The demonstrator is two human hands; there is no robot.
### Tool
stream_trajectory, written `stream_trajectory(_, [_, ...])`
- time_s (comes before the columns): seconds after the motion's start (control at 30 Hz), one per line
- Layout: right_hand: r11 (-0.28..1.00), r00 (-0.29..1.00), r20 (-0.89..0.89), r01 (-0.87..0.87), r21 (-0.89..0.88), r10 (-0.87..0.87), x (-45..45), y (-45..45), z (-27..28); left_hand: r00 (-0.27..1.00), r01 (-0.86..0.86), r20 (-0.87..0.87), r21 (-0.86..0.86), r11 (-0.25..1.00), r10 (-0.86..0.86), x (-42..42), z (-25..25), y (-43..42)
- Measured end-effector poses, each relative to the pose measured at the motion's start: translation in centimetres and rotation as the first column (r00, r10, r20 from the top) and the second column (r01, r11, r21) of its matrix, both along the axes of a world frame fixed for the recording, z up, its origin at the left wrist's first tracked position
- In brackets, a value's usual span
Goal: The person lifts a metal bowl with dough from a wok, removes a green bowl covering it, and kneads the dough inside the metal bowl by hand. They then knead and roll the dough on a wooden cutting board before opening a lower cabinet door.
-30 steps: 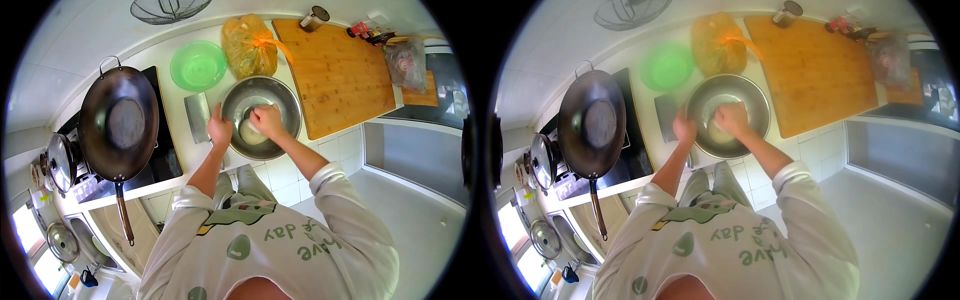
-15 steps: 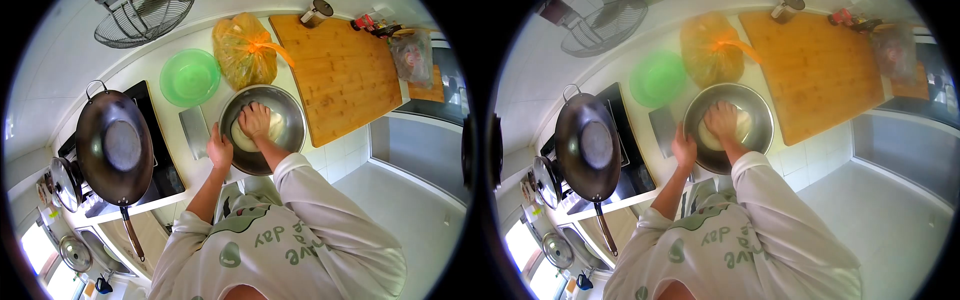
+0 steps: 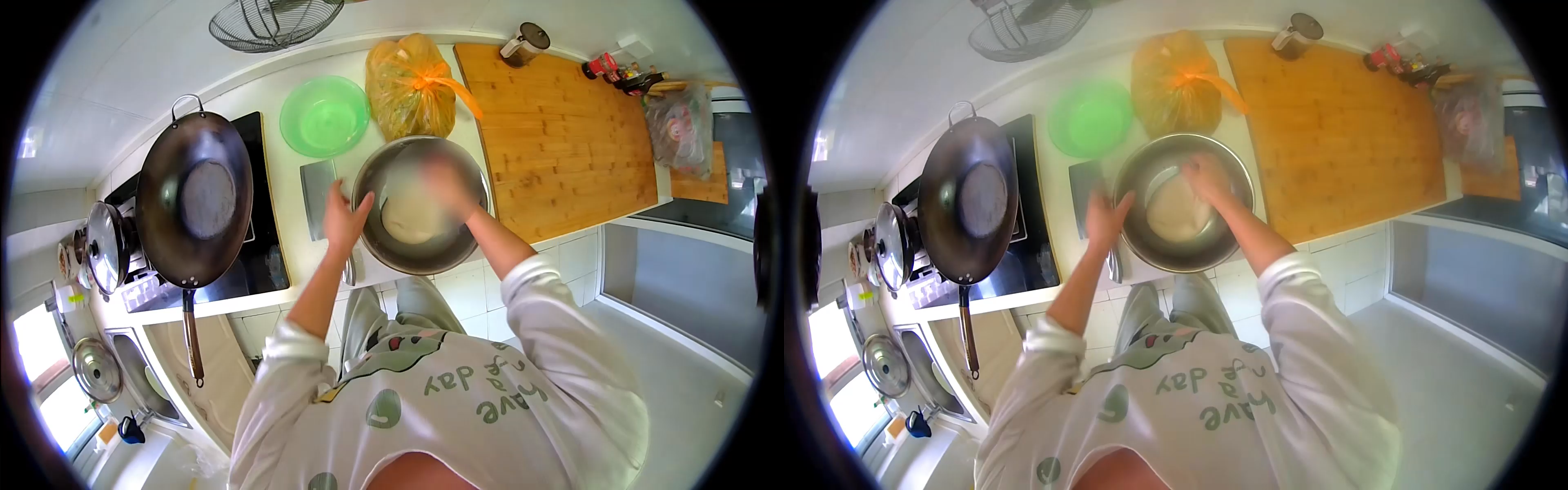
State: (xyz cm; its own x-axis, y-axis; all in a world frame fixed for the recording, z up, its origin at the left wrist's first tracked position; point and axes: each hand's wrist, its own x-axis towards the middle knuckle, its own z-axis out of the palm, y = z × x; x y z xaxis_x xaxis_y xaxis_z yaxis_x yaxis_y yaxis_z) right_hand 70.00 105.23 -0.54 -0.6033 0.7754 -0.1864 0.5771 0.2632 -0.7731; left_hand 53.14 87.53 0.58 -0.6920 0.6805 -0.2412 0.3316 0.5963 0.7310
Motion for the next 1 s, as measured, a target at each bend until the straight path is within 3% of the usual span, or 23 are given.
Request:
stream_trajectory(0.03, [0.998, 0.976, 0.219, 0.000, -0.059, 0.013, 0.4, 0.5, -0.6, 0.988, 0.053, -0.149, 0.110, 0.993, -0.037, -0.4, -0.5, 1.4])
stream_trajectory(0.07, [0.912, 0.984, 0.176, -0.050, 0.407, -0.025, 0.7, -0.1, -4.9, 0.989, 0.051, -0.145, 0.116, 0.992, -0.034, -0.7, -1.0, 2.4])
stream_trajectory(0.1, [0.911, 0.983, 0.182, -0.052, 0.410, -0.026, 0.6, -0.9, -4.8, 0.996, 0.024, -0.088, 0.083, 0.996, -0.017, -0.8, -1.4, 3.1])
stream_trajectory(0.13, [0.966, 0.997, 0.046, 0.048, 0.253, -0.062, 0.5, -1.9, -4.5, 1.000, -0.004, -0.029, 0.051, 0.999, 0.005, -0.6, -1.9, 3.4])
stream_trajectory(0.23, [0.995, 0.995, -0.072, 0.078, 0.063, -0.074, 1.4, -5.0, -3.4, 0.995, -0.007, -0.094, 0.130, 0.991, 0.020, 0.1, -2.7, 2.2])
stream_trajectory(0.37, [0.973, 0.973, -0.090, 0.220, 0.072, -0.214, 1.5, -7.0, -6.2, 0.990, -0.049, -0.121, 0.133, 0.990, 0.065, 1.5, -2.7, 1.0])
stream_trajectory(0.4, [0.946, 0.972, -0.035, 0.234, 0.226, -0.232, 0.7, -7.2, -6.0, 0.992, -0.054, -0.106, 0.124, 0.991, 0.067, 1.8, -2.5, 0.8])
stream_trajectory(0.47, [0.898, 0.965, 0.017, 0.236, 0.371, -0.261, -0.7, -8.3, -4.1, 0.994, -0.055, -0.090, 0.111, 0.992, 0.065, 2.2, -2.1, 0.5])
stream_trajectory(0.53, [0.743, 0.957, 0.103, 0.141, 0.654, -0.273, -1.8, -11.0, -0.1, 0.992, -0.115, -0.043, 0.053, 0.992, 0.117, 2.4, -1.4, 0.4])
stream_trajectory(0.63, [0.721, 0.939, 0.181, 0.093, 0.687, -0.294, -3.0, -12.3, -0.6, 0.998, -0.056, -0.016, 0.100, 0.993, 0.058, 2.2, -1.8, -0.1])
stream_trajectory(0.7, [0.675, 0.943, 0.116, 0.134, 0.726, -0.313, -3.9, -10.4, -1.1, 0.999, 0.003, -0.043, 0.126, 0.992, 0.002, 1.7, -2.0, 0.1])
stream_trajectory(0.77, [0.799, 0.877, 0.324, 0.105, 0.592, -0.355, -4.8, -8.6, -2.3, 0.996, 0.066, -0.059, 0.118, 0.991, -0.060, 1.5, -1.8, -0.6])
stream_trajectory(0.8, [0.707, 0.878, 0.260, 0.117, 0.698, -0.402, -5.3, -7.8, -2.4, 0.995, 0.076, -0.081, 0.117, 0.990, -0.066, 1.4, -1.3, -0.3])
stream_trajectory(0.97, [0.663, 0.883, 0.225, 0.121, 0.739, -0.412, -6.8, -4.1, -3.7, 0.981, 0.097, -0.180, 0.123, 0.988, -0.074, 1.3, -2.2, -0.1])
stream_trajectory(1.0, [0.707, 0.861, 0.286, 0.114, 0.698, -0.421, -6.8, -3.8, -4.0, 0.975, 0.114, -0.207, 0.149, 0.982, -0.082, 1.3, -2.6, -0.2])
